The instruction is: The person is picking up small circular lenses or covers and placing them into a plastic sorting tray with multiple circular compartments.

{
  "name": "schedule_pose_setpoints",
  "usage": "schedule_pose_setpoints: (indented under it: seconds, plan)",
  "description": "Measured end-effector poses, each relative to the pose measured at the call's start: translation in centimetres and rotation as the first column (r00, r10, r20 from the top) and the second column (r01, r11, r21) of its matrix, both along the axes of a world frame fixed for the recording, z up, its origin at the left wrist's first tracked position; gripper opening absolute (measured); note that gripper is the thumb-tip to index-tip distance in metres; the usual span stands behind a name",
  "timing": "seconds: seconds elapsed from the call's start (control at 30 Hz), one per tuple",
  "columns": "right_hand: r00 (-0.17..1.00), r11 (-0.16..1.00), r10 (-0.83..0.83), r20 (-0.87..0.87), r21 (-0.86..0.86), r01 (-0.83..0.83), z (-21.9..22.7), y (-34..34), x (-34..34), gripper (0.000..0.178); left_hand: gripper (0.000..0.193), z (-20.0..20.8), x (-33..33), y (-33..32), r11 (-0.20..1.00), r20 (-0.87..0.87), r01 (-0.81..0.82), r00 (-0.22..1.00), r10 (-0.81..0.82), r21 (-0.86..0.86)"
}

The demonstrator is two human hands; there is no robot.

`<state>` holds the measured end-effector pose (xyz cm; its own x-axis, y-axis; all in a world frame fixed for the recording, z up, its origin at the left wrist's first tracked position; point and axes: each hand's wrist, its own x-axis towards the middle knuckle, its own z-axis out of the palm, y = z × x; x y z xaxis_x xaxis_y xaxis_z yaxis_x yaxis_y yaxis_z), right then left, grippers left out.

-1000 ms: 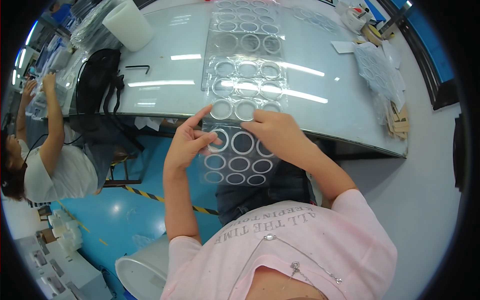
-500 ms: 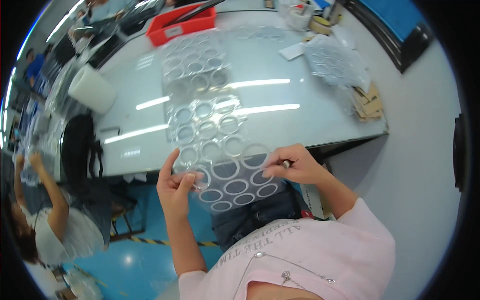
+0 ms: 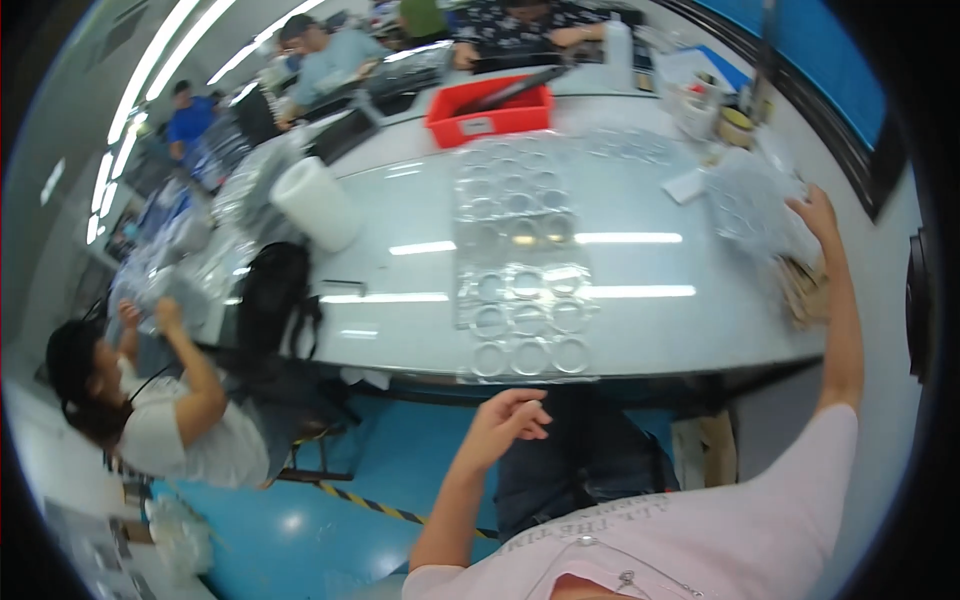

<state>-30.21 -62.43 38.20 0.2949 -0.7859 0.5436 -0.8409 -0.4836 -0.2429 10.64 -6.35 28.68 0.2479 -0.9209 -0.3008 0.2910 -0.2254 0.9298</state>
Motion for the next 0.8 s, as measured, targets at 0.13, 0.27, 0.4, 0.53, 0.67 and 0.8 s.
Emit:
schedule_pose_setpoints:
  seconds: [0.13,0.27,0.4,0.53,0.67,0.8]
  plan:
    - [0.918,0.929,0.262,0.298,0.181,-0.323,-1.0,9.8,10.5,0.026,0.036,-1.3,0.2,-0.3,0.988,-0.124,-0.145,0.981,0.15,0.049]
    - [0.785,0.595,0.545,0.296,0.523,-0.61,0.4,23.7,18.6,0.015,0.039,-1.2,0.6,-1.0,0.974,-0.218,-0.228,0.95,0.223,0.002]
    - [0.601,0.255,0.713,0.361,0.666,-0.701,-0.9,29.9,21.9,0.031,0.04,0.3,0.5,-1.1,0.97,-0.121,-0.197,0.976,0.18,-0.145]
    - [0.663,-0.15,0.331,0.671,0.732,-0.665,-1.4,33.7,24.0,0.036,0.037,3.3,-1.2,1.7,0.986,-0.113,-0.089,0.991,0.073,-0.142]
    - [0.644,-0.162,0.147,0.751,0.66,-0.733,-3.7,34.9,25.1,0.038,0.039,2.8,-0.8,4.4,0.979,0.029,0.193,0.981,-0.191,-0.072]
    - [0.653,-0.15,0.128,0.747,0.665,-0.732,-2.6,36.5,24.7,0.034,0.083,-0.6,3.0,7.1,0.959,0.074,0.106,0.993,-0.09,-0.262]
